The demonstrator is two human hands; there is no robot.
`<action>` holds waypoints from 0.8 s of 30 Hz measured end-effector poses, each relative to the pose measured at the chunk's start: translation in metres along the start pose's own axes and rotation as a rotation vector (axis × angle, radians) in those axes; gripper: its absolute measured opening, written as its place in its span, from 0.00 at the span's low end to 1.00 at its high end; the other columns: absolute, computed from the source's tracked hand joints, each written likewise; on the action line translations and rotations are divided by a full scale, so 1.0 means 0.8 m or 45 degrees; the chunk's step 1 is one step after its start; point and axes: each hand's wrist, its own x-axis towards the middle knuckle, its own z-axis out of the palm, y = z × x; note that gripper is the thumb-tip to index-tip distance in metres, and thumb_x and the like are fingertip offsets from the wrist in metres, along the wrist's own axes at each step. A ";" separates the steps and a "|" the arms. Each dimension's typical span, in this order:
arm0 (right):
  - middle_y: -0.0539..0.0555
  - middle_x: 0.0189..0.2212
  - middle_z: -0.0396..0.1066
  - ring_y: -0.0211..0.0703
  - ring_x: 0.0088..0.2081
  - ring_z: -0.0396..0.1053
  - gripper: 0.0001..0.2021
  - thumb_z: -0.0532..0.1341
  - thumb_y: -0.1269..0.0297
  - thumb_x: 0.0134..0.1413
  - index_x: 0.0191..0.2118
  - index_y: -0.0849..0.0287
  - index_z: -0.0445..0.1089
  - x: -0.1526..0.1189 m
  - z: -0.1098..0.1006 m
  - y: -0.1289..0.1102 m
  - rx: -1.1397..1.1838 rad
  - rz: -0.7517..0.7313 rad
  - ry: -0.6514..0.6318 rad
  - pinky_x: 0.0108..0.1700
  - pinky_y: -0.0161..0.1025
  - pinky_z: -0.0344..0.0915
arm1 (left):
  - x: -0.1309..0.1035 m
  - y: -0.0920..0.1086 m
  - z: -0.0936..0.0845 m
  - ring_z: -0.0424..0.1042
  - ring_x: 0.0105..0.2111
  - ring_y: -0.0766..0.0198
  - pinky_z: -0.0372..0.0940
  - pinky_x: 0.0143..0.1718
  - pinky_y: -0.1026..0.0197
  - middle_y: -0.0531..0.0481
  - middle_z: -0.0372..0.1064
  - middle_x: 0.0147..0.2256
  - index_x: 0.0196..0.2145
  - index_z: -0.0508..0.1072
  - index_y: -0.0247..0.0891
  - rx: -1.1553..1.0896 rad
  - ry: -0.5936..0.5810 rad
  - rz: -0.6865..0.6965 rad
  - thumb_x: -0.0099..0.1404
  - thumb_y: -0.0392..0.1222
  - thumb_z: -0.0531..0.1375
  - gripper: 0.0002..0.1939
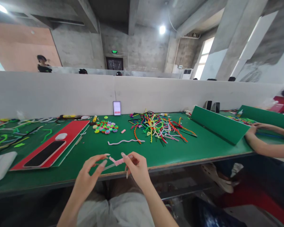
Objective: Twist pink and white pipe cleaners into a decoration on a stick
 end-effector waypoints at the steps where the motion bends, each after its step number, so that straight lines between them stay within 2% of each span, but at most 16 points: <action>1: 0.44 0.10 0.57 0.29 0.11 0.54 0.15 0.59 0.54 0.47 0.21 0.61 0.63 0.001 0.001 0.002 0.035 0.012 -0.010 0.14 0.27 0.51 | 0.000 -0.002 0.002 0.66 0.43 0.57 0.62 0.41 0.59 0.47 0.69 0.41 0.39 0.72 0.42 -0.027 -0.129 -0.001 0.53 0.50 0.57 0.17; 4: 0.44 0.09 0.58 0.28 0.10 0.54 0.16 0.60 0.54 0.46 0.20 0.61 0.62 0.004 0.004 0.010 0.099 0.022 -0.055 0.13 0.27 0.51 | -0.001 -0.001 0.013 0.67 0.41 0.57 0.62 0.42 0.59 0.46 0.71 0.40 0.37 0.73 0.39 -0.119 -0.388 -0.107 0.54 0.49 0.56 0.16; 9: 0.42 0.07 0.54 0.27 0.09 0.52 0.17 0.59 0.53 0.45 0.17 0.61 0.60 0.009 0.010 0.024 0.146 0.050 -0.066 0.12 0.26 0.48 | -0.004 0.011 0.023 0.70 0.33 0.59 0.62 0.37 0.62 0.49 0.73 0.29 0.37 0.74 0.37 -0.278 -0.582 -0.177 0.59 0.50 0.51 0.18; 12: 0.41 0.06 0.52 0.27 0.08 0.50 0.18 0.59 0.52 0.46 0.17 0.60 0.59 0.014 0.013 0.033 0.156 0.076 -0.034 0.11 0.26 0.46 | -0.005 0.008 0.029 0.70 0.30 0.60 0.61 0.36 0.63 0.50 0.72 0.25 0.36 0.74 0.37 -0.320 -0.518 -0.186 0.59 0.50 0.50 0.18; 17: 0.41 0.08 0.52 0.26 0.09 0.50 0.18 0.58 0.52 0.46 0.17 0.61 0.60 0.023 0.019 0.050 0.129 0.065 0.003 0.11 0.26 0.48 | -0.005 -0.011 0.043 0.68 0.25 0.61 0.60 0.29 0.65 0.51 0.70 0.21 0.33 0.73 0.36 -0.358 -0.351 -0.242 0.57 0.51 0.53 0.17; 21: 0.45 0.19 0.63 0.27 0.11 0.58 0.15 0.59 0.52 0.44 0.30 0.61 0.66 0.036 0.021 0.067 0.127 0.020 -0.012 0.13 0.27 0.54 | 0.001 -0.029 0.055 0.64 0.18 0.65 0.59 0.23 0.66 0.54 0.64 0.14 0.35 0.72 0.34 -0.468 -0.315 -0.337 0.58 0.53 0.51 0.20; 24: 0.51 0.29 0.69 0.34 0.22 0.68 0.17 0.59 0.51 0.44 0.36 0.60 0.68 0.050 0.021 0.075 0.212 -0.012 -0.099 0.23 0.30 0.64 | 0.014 -0.038 0.063 0.61 0.15 0.68 0.56 0.20 0.67 0.56 0.61 0.12 0.34 0.71 0.33 -0.580 -0.338 -0.406 0.56 0.53 0.53 0.20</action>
